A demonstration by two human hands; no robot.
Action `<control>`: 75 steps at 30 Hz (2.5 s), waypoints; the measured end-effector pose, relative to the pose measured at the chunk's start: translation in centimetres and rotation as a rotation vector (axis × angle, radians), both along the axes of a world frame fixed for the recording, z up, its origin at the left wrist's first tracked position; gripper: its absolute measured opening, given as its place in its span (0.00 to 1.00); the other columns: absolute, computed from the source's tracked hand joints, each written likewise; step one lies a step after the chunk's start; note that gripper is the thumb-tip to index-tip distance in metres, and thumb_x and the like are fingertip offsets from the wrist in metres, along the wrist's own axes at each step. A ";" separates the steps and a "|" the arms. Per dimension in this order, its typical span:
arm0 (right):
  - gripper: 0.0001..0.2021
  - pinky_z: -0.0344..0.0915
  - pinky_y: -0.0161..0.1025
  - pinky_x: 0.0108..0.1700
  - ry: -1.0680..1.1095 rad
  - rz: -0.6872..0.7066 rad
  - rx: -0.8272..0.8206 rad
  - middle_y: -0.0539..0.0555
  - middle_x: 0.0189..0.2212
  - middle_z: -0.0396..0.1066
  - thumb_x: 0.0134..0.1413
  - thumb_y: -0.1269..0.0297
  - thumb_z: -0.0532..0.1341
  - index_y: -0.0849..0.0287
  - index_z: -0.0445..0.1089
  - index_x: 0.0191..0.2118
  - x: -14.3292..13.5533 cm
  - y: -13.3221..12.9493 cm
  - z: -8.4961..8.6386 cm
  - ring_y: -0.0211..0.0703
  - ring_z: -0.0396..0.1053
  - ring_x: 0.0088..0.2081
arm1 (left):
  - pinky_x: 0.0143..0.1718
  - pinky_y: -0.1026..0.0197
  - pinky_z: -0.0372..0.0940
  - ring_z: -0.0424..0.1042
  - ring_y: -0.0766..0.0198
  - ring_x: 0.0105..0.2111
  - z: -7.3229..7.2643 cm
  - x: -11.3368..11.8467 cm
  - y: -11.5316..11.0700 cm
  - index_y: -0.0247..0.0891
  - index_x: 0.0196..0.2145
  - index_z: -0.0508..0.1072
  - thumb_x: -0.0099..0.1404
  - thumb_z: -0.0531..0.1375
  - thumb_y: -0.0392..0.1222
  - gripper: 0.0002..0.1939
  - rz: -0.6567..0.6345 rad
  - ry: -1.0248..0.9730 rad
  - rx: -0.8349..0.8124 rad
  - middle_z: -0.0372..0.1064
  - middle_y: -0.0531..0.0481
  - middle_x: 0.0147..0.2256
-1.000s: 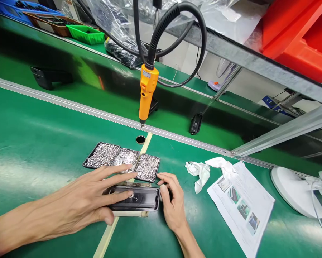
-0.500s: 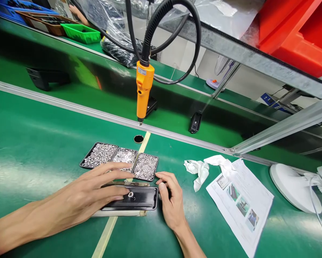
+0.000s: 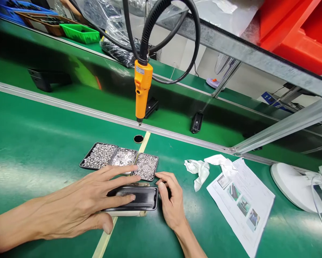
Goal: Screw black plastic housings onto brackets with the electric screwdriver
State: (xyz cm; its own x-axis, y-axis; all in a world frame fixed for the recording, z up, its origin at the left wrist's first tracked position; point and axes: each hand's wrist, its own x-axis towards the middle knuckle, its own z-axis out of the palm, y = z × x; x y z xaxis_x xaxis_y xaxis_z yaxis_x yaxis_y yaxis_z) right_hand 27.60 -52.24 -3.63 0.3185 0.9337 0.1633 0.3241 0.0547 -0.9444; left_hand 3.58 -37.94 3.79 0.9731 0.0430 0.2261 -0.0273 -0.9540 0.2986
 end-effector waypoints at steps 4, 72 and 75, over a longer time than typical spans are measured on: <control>0.14 0.64 0.42 0.51 -0.003 -0.005 -0.002 0.53 0.45 0.71 0.73 0.59 0.54 0.49 0.73 0.55 0.1 0.0 -0.1 0.43 0.70 0.47 | 0.63 0.42 0.60 0.54 0.44 0.68 0.4 0.3 0.4 0.47 0.58 0.74 0.75 0.56 0.59 0.22 0.021 -0.055 -0.075 0.63 0.46 0.65; 0.09 0.57 0.27 0.17 0.550 0.162 0.402 0.38 0.15 0.50 0.70 0.59 0.58 0.52 0.64 0.35 -8.4 11.3 13.7 0.30 0.45 0.14 | 0.39 0.61 0.66 0.72 0.64 0.37 -5.0 1.0 0.7 0.39 0.44 0.74 0.73 0.58 0.31 0.07 0.417 -0.569 -0.856 0.71 0.51 0.36; 0.10 0.56 0.27 0.17 0.539 0.162 0.389 0.38 0.15 0.50 0.70 0.58 0.58 0.52 0.64 0.34 -8.4 11.3 13.7 0.30 0.44 0.14 | 0.38 0.61 0.66 0.72 0.64 0.36 -4.8 1.0 0.8 0.39 0.44 0.74 0.72 0.58 0.30 0.08 0.416 -0.572 -0.835 0.71 0.51 0.36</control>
